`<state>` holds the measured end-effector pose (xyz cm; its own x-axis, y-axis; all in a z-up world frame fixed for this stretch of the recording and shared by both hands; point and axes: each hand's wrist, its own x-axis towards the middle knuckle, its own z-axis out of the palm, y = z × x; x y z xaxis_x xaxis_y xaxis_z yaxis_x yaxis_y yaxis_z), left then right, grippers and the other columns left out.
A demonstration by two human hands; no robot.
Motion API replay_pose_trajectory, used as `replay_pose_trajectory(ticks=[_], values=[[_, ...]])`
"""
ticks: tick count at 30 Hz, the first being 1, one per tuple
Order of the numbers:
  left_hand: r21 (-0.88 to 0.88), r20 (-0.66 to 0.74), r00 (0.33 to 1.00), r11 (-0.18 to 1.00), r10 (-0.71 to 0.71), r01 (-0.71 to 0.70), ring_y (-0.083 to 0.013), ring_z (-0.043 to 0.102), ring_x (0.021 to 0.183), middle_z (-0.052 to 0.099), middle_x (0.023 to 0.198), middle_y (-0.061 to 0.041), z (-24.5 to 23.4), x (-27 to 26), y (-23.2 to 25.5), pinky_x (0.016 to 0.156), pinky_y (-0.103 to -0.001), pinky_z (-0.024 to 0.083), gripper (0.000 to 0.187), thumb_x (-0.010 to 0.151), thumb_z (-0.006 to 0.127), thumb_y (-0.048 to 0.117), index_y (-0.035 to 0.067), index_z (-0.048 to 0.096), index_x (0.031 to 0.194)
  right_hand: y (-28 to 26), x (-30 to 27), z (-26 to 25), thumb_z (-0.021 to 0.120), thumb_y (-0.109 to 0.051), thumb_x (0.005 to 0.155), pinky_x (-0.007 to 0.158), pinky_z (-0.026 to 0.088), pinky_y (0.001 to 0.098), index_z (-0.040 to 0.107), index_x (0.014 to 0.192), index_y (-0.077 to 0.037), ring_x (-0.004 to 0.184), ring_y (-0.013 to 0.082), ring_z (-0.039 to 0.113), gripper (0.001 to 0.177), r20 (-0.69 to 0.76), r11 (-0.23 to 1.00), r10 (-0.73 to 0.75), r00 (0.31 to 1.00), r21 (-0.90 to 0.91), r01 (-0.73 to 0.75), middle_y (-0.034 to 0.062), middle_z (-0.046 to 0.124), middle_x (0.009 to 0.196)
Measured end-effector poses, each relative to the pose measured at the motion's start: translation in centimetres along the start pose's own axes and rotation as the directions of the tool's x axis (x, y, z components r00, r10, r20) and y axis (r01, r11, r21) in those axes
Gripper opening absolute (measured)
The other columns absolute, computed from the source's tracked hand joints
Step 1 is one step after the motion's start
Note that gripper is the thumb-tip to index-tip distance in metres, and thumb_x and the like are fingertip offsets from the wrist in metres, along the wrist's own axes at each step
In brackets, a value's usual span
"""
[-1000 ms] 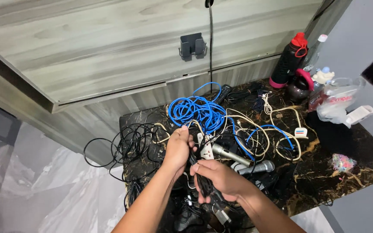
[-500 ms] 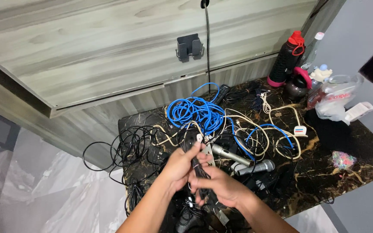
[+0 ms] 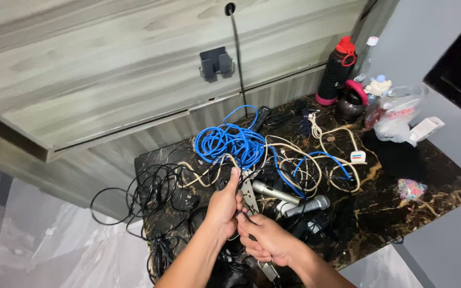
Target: Untangling and organizing a large pile of electronic cables, a headset, and a microphone on a desk.
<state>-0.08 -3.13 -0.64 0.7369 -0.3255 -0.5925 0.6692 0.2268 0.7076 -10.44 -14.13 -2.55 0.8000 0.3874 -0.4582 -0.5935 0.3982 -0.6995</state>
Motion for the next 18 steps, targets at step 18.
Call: replay_pose_trajectory(ticks=[18], values=[[-0.017, 0.060, 0.995, 0.997, 0.077, -0.077, -0.0132, 0.041, 0.057, 0.042, 0.066, 0.003, 6.0, 5.1, 0.8, 0.054, -0.033, 0.043, 0.056, 0.100, 0.051, 0.065, 0.011, 0.056, 0.084, -1.8, -0.7, -5.3, 0.043, -0.050, 0.107, 0.032, 0.026, 0.0262, 0.044, 0.074, -0.011, 0.034, 0.0096, 0.034, 0.052, -0.183, 0.987, -0.160, 0.970, -0.058, 0.151, -0.0007, 0.039, 0.049]])
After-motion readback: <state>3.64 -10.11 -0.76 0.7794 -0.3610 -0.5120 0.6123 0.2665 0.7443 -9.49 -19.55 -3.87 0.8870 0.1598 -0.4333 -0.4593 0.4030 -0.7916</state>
